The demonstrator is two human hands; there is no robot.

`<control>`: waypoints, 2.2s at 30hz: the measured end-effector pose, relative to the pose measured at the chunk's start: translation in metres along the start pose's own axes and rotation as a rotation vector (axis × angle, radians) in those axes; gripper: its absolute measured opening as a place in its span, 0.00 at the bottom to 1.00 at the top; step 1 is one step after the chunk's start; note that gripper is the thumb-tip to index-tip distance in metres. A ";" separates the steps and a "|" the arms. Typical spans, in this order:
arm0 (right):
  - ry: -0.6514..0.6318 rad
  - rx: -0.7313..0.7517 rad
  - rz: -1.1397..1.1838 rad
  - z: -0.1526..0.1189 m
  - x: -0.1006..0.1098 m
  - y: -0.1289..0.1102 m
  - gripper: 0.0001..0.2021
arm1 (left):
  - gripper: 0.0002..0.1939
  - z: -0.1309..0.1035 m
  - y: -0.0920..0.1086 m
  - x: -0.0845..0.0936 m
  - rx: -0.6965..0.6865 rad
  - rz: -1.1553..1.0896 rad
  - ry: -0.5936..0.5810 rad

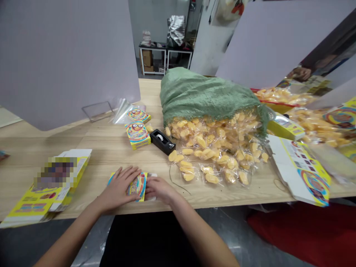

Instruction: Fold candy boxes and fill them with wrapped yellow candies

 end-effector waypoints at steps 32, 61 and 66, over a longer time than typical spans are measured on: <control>0.586 0.529 0.565 -0.073 0.174 -0.092 0.14 | 0.30 0.151 0.174 -0.038 -0.006 -1.232 -0.203; 0.682 0.666 -1.425 -0.052 0.085 -0.035 0.17 | 0.39 0.029 0.108 -0.012 0.155 -0.007 0.042; 0.691 0.619 -1.171 -0.052 0.107 -0.031 0.12 | 0.09 0.060 0.118 -0.022 0.296 -0.136 -0.018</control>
Point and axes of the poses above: each hand's wrist, its own z-axis towards the middle knuckle, its own x-axis out of the back of the hand, y = z × x, the point moved 7 cm from there along z, towards the middle knuckle, and after that the axes turned 5 degrees about x, right-handed, at the moved point
